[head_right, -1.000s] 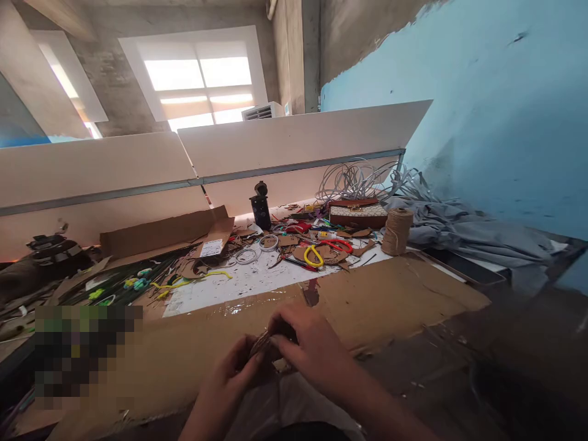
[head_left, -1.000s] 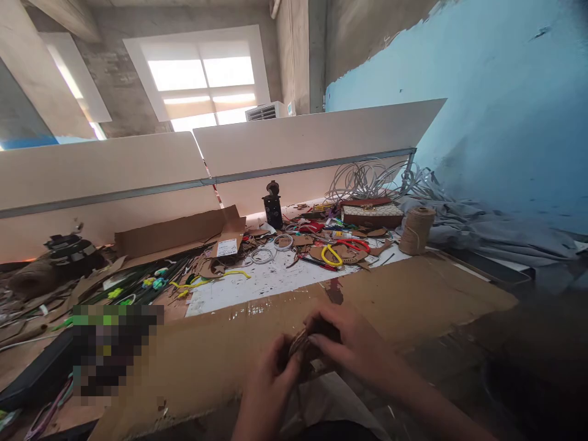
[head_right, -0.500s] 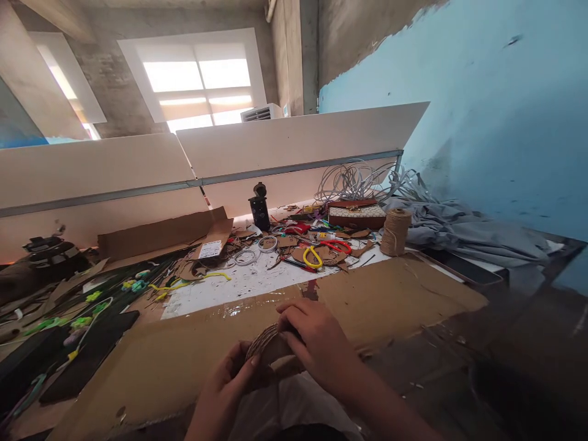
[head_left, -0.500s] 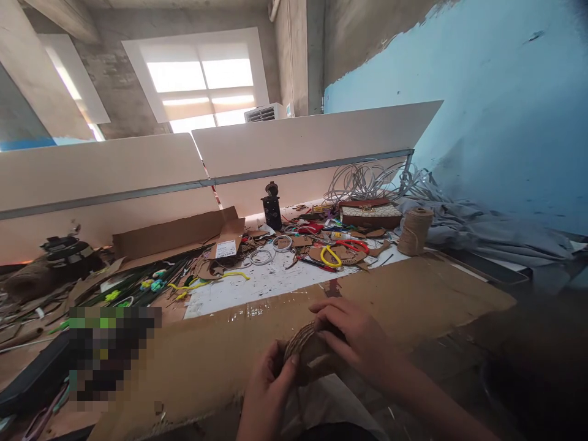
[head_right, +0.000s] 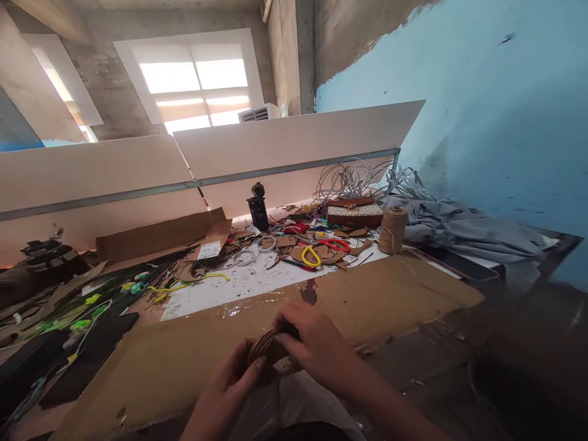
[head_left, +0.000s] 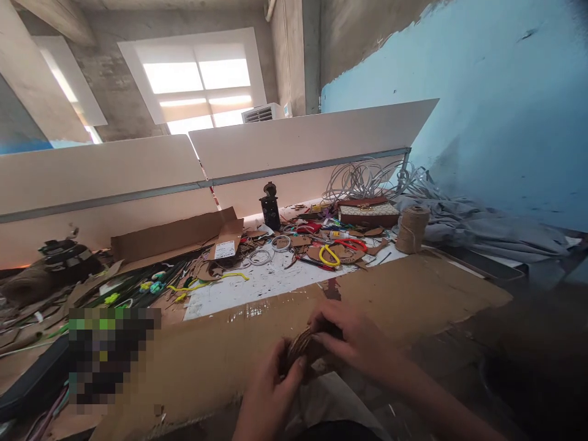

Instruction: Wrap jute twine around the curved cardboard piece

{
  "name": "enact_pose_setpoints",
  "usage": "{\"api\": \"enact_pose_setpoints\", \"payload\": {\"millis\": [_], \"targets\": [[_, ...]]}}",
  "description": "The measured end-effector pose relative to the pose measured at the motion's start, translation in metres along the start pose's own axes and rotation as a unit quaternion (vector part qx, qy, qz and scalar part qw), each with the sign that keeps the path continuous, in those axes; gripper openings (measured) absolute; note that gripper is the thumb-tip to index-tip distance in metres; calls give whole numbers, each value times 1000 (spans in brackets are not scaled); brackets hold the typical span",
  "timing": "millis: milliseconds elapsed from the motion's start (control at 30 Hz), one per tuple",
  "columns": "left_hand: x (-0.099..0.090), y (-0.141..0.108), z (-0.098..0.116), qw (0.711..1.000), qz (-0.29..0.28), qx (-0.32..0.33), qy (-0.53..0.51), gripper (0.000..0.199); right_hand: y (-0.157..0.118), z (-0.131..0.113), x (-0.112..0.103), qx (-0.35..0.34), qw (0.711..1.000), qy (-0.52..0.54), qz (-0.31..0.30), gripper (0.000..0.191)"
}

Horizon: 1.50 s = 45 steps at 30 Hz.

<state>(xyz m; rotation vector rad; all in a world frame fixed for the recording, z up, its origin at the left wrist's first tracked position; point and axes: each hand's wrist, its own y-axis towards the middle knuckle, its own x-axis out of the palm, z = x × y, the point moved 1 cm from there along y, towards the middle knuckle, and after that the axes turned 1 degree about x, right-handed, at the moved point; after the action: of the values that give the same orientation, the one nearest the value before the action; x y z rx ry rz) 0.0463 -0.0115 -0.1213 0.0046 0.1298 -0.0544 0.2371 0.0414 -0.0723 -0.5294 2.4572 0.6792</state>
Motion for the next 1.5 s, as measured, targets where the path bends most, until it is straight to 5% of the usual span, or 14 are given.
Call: {"api": "enact_pose_setpoints", "payload": {"millis": [200,400,633,833,1000,1167,1500], "targets": [[1,6,4,999,-17,6,28,38,0,4,-7,33,997,62,-30,15],[-1,7,-10,1000,6,3,-24,44,5,38,-24,117,976,150,-104,26],[-4,1,-5,1000,-1,3,21,31,9,63,-13,195,898,373,-130,33],[-8,-2,0,999,-27,1,40,31,7,63,-13,205,887,383,-157,33],[-12,-2,2,998,-29,0,60,32,8,55,-17,199,912,338,-121,24],[-10,-1,-1,999,24,-5,28,38,0,22,-32,82,993,72,-38,11],[-3,-3,-2,997,68,-7,-29,42,-13,11,-14,-3,995,-98,17,10]]}}
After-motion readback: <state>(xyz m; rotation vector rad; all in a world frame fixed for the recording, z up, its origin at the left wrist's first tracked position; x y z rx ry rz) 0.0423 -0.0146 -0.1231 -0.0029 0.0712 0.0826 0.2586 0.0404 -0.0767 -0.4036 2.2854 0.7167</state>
